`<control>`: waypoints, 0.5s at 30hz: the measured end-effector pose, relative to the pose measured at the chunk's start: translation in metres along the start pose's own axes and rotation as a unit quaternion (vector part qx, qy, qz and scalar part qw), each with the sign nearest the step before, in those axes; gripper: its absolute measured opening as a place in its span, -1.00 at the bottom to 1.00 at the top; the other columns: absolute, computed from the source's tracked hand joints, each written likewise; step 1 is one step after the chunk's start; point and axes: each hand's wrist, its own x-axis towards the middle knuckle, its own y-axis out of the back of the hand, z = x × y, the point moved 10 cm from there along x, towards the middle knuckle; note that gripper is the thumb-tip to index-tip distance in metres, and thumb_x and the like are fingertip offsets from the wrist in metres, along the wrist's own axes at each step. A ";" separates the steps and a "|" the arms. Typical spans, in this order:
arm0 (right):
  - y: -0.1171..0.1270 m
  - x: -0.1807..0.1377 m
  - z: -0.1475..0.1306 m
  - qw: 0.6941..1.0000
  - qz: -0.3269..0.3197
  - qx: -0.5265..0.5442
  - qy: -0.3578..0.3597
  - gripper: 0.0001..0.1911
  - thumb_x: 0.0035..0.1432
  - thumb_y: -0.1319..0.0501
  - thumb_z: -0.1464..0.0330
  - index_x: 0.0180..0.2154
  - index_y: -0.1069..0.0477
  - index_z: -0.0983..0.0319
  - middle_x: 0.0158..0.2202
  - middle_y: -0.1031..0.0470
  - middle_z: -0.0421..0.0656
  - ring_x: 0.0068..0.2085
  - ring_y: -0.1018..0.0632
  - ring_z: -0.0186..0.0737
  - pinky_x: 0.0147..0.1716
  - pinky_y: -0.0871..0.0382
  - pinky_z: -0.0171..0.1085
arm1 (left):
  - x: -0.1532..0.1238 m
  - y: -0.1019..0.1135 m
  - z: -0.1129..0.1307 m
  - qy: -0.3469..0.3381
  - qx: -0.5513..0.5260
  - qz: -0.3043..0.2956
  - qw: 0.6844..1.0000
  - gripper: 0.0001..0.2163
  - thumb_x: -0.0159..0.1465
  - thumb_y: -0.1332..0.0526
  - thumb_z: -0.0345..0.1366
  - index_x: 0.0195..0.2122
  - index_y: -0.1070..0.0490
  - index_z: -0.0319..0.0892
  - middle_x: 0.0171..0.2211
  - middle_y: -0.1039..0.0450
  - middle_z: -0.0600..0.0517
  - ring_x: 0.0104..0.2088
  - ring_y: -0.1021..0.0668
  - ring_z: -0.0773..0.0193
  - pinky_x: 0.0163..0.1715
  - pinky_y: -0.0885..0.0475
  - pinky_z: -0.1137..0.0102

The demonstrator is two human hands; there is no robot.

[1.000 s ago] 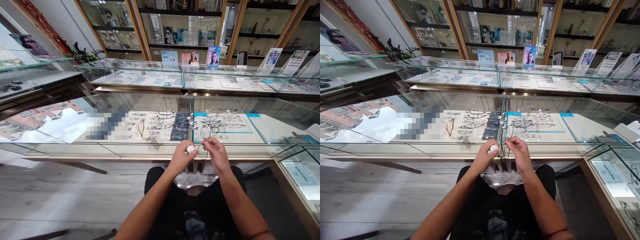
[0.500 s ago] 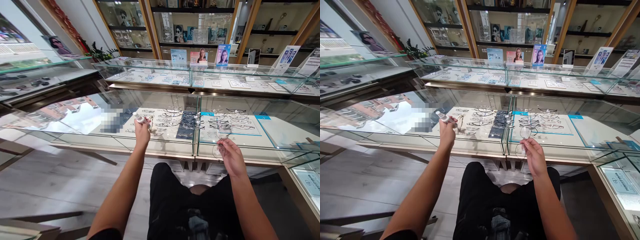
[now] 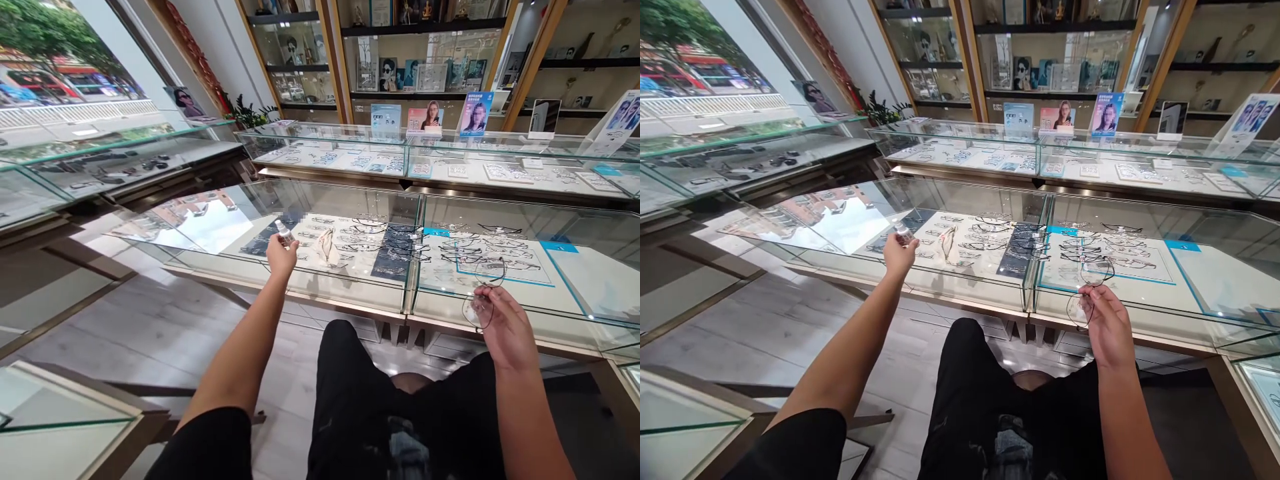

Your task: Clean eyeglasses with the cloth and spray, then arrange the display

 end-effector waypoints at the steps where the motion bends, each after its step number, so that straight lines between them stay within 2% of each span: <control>1: 0.001 0.000 -0.001 1.000 0.002 -0.001 0.001 -0.51 -0.44 -0.72 0.09 -0.50 -0.61 0.17 -0.37 -0.58 -0.21 -0.25 -0.57 -0.36 -0.31 -0.52 -0.48 | -0.004 0.004 0.001 0.000 0.003 0.017 1.000 -0.55 0.19 -0.31 -0.25 0.09 -0.31 -0.22 0.04 -0.48 -0.24 0.06 -0.56 -0.07 0.23 -0.42 0.04; 3: 0.005 -0.001 -0.003 1.000 0.010 0.000 0.004 -0.52 -0.44 -0.72 0.11 -0.50 -0.61 0.18 -0.37 -0.57 -0.20 -0.24 -0.58 -0.35 -0.32 -0.53 -0.48 | -0.015 0.017 0.007 -0.008 0.020 0.074 0.997 -0.46 0.23 -0.29 -0.20 0.19 -0.24 -0.26 0.19 -0.37 -0.34 0.22 -0.45 -0.12 0.32 -0.31 0.01; 5: 0.009 -0.002 -0.004 1.000 0.017 0.001 0.009 -0.53 -0.43 -0.72 0.13 -0.50 -0.61 0.18 -0.36 -0.56 -0.20 -0.23 -0.59 -0.33 -0.32 -0.54 -0.47 | -0.027 0.024 0.024 -0.044 0.056 0.101 0.992 -0.52 0.29 -0.22 -0.16 0.18 -0.26 -0.28 0.20 -0.34 -0.36 0.28 -0.39 -0.16 0.36 -0.22 -0.03; 6: 0.011 -0.002 -0.004 1.000 0.020 0.001 0.010 -0.53 -0.42 -0.72 0.13 -0.49 -0.61 0.18 -0.35 -0.56 -0.20 -0.22 -0.59 -0.33 -0.31 -0.54 -0.46 | -0.032 0.020 0.035 -0.071 0.083 0.082 0.991 -0.58 0.31 -0.18 -0.15 0.14 -0.30 -0.27 0.15 -0.38 -0.34 0.25 -0.41 -0.16 0.34 -0.23 -0.04; 8: 0.012 -0.003 -0.004 1.000 0.020 0.000 0.010 -0.53 -0.41 -0.72 0.13 -0.48 -0.61 0.18 -0.35 -0.57 -0.20 -0.21 -0.59 -0.32 -0.30 -0.54 -0.46 | -0.039 0.001 0.056 -0.121 0.137 -0.007 0.983 -0.66 0.34 -0.13 -0.12 0.03 -0.39 -0.21 0.03 -0.46 -0.27 0.15 -0.48 -0.14 0.26 -0.30 -0.03; 10: 0.011 -0.002 -0.002 1.000 0.017 -0.002 0.010 -0.53 -0.41 -0.72 0.13 -0.48 -0.61 0.18 -0.36 -0.57 -0.20 -0.20 -0.59 -0.32 -0.29 -0.54 -0.46 | -0.043 -0.020 0.066 -0.130 0.174 -0.089 0.972 -0.68 0.32 -0.14 -0.05 -0.09 -0.45 -0.17 -0.03 -0.50 -0.26 0.12 -0.49 -0.20 0.21 -0.31 -0.06; 12: 0.010 -0.002 -0.002 1.000 0.013 -0.005 0.014 -0.54 -0.41 -0.72 0.13 -0.49 -0.61 0.18 -0.37 -0.56 -0.20 -0.20 -0.59 -0.30 -0.29 -0.55 -0.44 | -0.042 -0.031 0.070 -0.113 0.190 -0.121 0.968 -0.70 0.25 -0.22 -0.01 -0.25 -0.47 -0.16 -0.06 -0.53 -0.30 0.15 -0.47 -0.31 0.20 -0.29 -0.11; 15: 0.012 -0.002 -0.001 1.000 0.005 -0.013 0.023 -0.57 -0.35 -0.70 0.12 -0.49 -0.61 0.16 -0.36 -0.58 -0.18 -0.20 -0.60 -0.25 -0.30 -0.55 -0.38 | -0.038 -0.038 0.070 -0.082 0.185 -0.139 0.969 -0.79 0.13 -0.29 -0.11 -0.45 -0.40 -0.13 -0.15 -0.56 -0.32 0.12 -0.49 -0.38 0.16 -0.30 -0.12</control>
